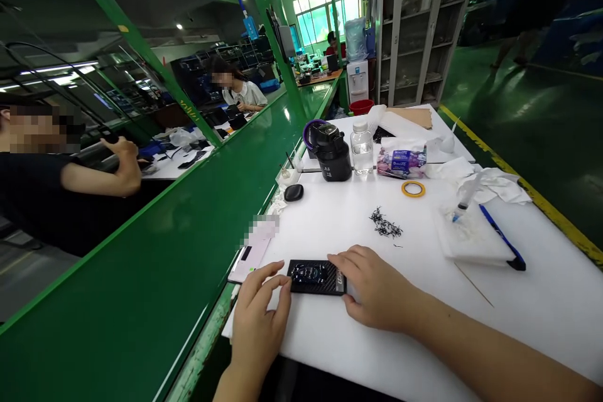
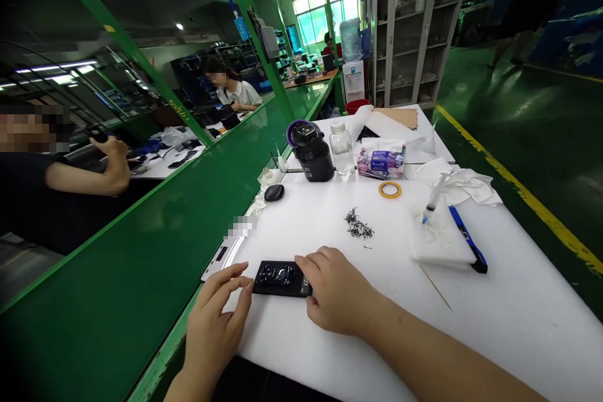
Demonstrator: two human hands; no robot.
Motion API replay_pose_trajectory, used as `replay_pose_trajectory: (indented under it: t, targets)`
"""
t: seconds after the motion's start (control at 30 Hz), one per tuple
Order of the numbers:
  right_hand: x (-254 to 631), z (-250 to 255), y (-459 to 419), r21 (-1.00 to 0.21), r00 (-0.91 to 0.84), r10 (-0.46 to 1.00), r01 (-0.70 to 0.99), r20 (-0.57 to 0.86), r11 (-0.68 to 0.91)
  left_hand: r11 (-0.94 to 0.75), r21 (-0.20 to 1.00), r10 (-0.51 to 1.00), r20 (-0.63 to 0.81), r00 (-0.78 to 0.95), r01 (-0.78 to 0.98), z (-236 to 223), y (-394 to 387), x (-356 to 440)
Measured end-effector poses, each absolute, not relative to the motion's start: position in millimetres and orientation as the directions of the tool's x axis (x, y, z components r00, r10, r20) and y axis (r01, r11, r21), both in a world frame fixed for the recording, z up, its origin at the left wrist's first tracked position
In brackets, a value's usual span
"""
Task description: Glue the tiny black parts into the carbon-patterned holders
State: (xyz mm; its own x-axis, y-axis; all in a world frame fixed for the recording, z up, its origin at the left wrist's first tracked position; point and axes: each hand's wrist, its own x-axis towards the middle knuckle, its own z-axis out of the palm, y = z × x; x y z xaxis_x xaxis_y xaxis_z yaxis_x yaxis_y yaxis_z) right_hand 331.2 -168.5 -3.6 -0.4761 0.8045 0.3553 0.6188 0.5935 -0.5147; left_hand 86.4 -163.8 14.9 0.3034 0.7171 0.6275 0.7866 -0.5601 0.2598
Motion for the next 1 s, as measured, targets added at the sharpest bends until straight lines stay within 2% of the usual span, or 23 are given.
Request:
replay_pose_trajectory:
  t: [0.17, 0.33, 0.43, 0.8, 1.0]
  targets:
    - [329.9, -0.7, -177.1, -0.539, -0.48, 0.8, 0.593, 0.359, 0.598, -0.597, 0.241, 0.708, 0.608, 0.36, 0.765, 9.7, -151.9, 92.2]
    - [330.0, 4.1, -174.3, -0.561, -0.499, 0.804, 0.583, 0.323, 0.588, -0.543, 0.329, 0.776, 0.549, 0.311, 0.773, 6.1, -153.0, 92.9]
    - [329.0, 6.5, -173.9, -0.567, -0.517, 0.806, 0.587, 0.287, 0.578, -0.556, 0.35, 0.787, 0.514, 0.342, 0.754, 2.7, -156.2, 99.9]
    - [325.4, 8.1, -176.6, -0.544, -0.562, 0.778, 0.574, 0.282, 0.612, -0.634, 0.236, 0.701, 0.577, 0.419, 0.736, 1.7, -160.0, 114.7]
    - [322.8, 6.3, -179.4, -0.502, -0.572, 0.775, 0.603, 0.269, 0.619, -0.622, 0.285, 0.721, 0.573, 0.39, 0.73, 0.8, -160.0, 117.3]
